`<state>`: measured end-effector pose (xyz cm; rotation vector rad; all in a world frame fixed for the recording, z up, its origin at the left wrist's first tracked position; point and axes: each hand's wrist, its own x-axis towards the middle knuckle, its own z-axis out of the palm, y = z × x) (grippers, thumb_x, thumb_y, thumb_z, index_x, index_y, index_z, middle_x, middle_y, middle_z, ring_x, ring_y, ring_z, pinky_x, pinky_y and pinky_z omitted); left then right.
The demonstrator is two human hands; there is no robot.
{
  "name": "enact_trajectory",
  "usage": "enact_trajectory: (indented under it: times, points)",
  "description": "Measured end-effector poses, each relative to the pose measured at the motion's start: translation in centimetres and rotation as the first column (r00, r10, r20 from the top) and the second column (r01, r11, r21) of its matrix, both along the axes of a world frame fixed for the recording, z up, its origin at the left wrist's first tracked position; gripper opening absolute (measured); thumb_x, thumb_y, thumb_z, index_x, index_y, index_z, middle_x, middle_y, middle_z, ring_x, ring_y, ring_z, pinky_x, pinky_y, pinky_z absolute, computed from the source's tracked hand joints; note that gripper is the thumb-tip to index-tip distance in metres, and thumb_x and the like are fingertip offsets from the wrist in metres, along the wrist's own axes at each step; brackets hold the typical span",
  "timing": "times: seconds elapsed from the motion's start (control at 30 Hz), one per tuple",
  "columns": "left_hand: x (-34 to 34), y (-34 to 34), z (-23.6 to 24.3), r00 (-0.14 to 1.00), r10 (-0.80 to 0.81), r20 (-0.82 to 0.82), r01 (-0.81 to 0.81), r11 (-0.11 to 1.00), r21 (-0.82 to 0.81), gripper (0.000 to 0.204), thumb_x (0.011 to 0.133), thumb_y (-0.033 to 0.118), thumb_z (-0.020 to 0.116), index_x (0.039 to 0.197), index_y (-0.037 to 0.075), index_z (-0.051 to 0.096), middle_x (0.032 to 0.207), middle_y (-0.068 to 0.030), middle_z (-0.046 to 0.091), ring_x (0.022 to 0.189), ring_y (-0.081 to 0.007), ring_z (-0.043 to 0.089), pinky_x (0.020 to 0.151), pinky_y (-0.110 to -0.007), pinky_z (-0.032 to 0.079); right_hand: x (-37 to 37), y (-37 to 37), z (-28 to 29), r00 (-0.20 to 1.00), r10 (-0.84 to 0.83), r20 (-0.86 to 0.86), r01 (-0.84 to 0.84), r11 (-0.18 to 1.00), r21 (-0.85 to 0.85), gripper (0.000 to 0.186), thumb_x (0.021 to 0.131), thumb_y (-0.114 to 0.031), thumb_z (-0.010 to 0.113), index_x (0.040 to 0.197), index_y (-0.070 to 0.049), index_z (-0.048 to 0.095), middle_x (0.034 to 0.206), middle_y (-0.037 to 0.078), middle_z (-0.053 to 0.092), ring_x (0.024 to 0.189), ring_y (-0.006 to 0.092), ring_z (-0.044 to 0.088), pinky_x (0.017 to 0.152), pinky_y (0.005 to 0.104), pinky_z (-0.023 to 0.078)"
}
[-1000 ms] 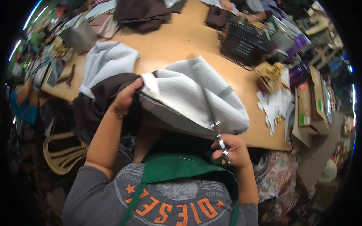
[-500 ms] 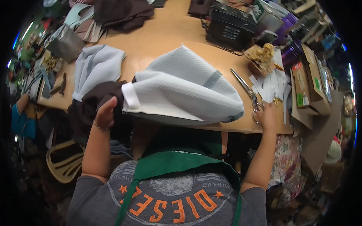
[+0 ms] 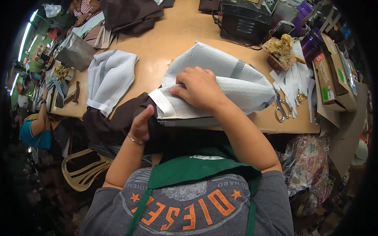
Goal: The person manipulates pieces of leather and fabric on a table, aligning a white fabric component with a brown leather piece. They use shears to trim edges and fold the materials together by hand, checking the alignment and tucking fabric into place at a workshop station.
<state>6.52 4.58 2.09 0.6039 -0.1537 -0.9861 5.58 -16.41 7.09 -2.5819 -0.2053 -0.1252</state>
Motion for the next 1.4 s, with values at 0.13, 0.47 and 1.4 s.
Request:
enact_trajectory:
  times: [0.13,0.47,1.4]
  points:
    - [-1.3,0.7,-1.9,0.996,-0.075,-0.055,0.079,0.994,0.077,0.051,0.092,0.03,0.052,0.133,0.001,0.038,0.128,-0.0089,0.049,0.12,-0.019,0.045,0.102,-0.034,0.034,-0.2,0.9,-1.9,0.994,-0.02,0.111,0.023,0.999,-0.026,0.024,0.077,-0.035,0.065,0.078,-0.012,0.065,0.086,0.003,0.06,0.089,0.0248,0.053,0.082,0.0426,0.037]
    - [-1.0,-0.1,-1.8,0.997,-0.071,-0.032,0.075,0.979,0.187,0.053,0.095,0.035,0.045,0.134,0.0,0.034,0.131,-0.0136,0.046,0.119,-0.0234,0.047,0.101,-0.038,0.038,0.7,1.2,-3.0,0.963,-0.045,0.267,0.056,0.998,-0.036,0.02,0.072,-0.03,0.069,0.077,-0.011,0.064,0.084,0.002,0.058,0.088,0.0233,0.052,0.079,0.0405,0.039]
    - [-3.1,-0.5,1.4,0.871,-0.153,0.467,-0.081,0.892,0.445,0.045,0.086,0.022,0.062,0.124,0.002,0.048,0.124,-0.0093,0.051,0.116,-0.0176,0.046,0.098,-0.03,0.035,-5.8,1.9,-0.2,0.989,0.043,-0.144,0.034,0.869,0.494,0.023,0.08,-0.022,0.066,0.086,-0.001,0.059,0.077,0.007,0.058,0.068,0.0187,0.056,0.06,0.0308,0.045]
